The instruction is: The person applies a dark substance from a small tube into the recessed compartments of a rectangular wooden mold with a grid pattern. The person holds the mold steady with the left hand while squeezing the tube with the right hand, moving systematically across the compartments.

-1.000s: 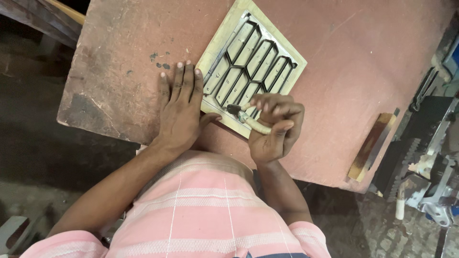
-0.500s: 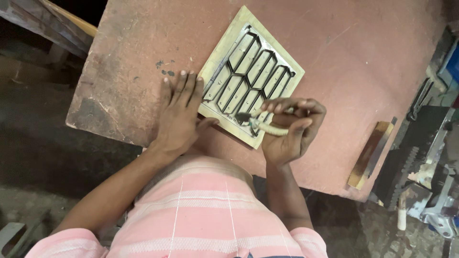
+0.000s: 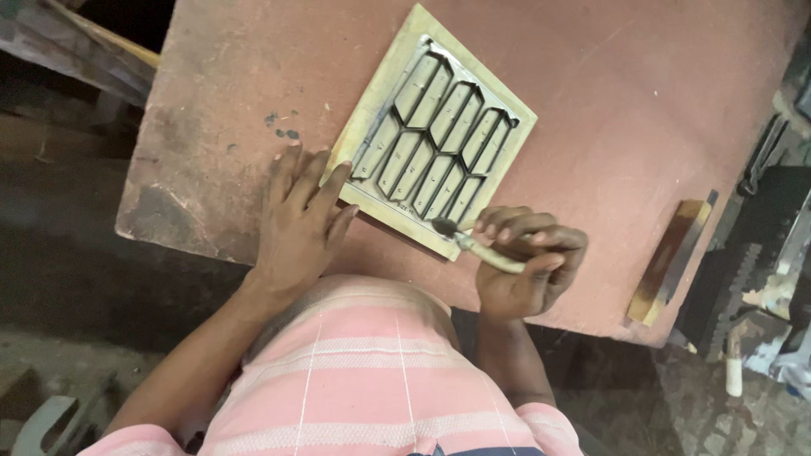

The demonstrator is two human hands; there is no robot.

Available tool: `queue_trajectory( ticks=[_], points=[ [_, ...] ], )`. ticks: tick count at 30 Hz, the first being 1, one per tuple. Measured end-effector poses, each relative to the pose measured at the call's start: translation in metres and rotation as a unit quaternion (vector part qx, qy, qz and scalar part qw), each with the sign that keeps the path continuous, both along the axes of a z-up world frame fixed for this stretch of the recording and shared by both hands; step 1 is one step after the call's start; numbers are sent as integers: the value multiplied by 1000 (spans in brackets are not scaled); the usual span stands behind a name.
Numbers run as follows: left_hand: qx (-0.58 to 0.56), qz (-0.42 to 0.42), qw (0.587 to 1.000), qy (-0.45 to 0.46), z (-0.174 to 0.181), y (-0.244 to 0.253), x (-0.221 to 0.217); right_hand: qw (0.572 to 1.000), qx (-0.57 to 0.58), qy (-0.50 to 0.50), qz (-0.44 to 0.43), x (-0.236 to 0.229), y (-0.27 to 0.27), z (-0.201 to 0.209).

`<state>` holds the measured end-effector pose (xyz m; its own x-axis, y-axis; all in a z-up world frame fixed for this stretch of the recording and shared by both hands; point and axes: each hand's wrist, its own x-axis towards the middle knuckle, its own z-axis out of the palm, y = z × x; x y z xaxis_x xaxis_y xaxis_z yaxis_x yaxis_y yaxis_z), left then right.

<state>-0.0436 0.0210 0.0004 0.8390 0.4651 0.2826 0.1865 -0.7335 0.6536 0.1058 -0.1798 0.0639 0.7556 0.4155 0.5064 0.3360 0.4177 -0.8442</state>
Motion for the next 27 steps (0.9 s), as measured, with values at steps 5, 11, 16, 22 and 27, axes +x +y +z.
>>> queue_trajectory(
  ticks=[5,11,16,22,27],
  points=[
    [48,-59,997,25,1,3,8,999,17,18,-46,3,-21,19],
    [55,-76,994,48,2,2,18,996,-9,-28,84,-13,24,34],
    [65,-53,995,55,2,-2,23,992,-4,-34,118,0,50,9],
    [56,-31,998,20,1,-6,15,986,-65,-1,151,17,100,28],
    [38,-14,999,29,-4,-10,17,983,76,-20,165,21,87,40]
  ],
)
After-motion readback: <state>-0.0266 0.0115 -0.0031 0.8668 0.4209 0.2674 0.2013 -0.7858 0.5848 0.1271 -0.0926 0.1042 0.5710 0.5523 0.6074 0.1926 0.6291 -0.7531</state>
